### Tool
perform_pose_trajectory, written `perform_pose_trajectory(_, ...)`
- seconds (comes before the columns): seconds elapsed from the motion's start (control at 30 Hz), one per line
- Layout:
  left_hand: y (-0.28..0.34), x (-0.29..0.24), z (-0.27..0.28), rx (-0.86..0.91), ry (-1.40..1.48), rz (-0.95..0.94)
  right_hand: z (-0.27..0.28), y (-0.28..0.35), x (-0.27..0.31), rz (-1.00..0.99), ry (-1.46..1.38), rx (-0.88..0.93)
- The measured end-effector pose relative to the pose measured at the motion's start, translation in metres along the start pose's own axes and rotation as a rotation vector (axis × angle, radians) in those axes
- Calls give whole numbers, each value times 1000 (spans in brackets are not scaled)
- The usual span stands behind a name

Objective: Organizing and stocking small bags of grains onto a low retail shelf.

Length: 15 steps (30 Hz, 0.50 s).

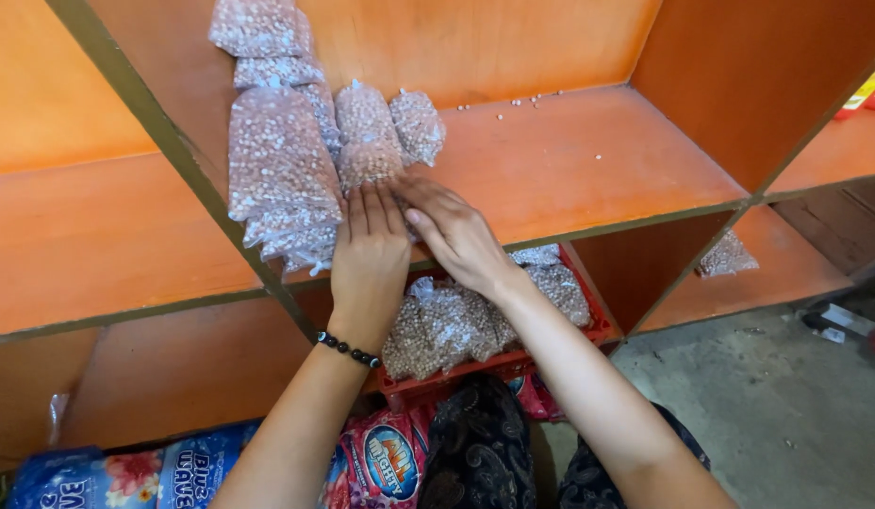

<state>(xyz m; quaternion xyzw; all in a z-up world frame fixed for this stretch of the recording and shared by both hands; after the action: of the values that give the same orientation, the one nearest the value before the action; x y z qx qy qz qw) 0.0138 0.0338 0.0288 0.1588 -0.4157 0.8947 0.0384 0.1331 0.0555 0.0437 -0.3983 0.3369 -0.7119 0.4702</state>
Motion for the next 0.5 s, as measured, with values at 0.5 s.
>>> perform_pose_trajectory(0.5,43,-10,-11,-186,367,-92,-34,220,-67,-449,118,-174)
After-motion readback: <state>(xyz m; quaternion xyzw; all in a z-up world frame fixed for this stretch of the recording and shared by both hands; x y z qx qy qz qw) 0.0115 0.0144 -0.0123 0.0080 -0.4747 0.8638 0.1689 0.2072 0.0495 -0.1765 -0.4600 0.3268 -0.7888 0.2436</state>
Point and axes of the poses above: each hand's wrist, its own y-axis away from the middle knuckle, its own z-axis out of the back of the hand, x = y × z, the point moved 5 cm from there along -y, towards the middle knuckle, and after that the axes turned 6 degrees about z, right-handed, at the moved point
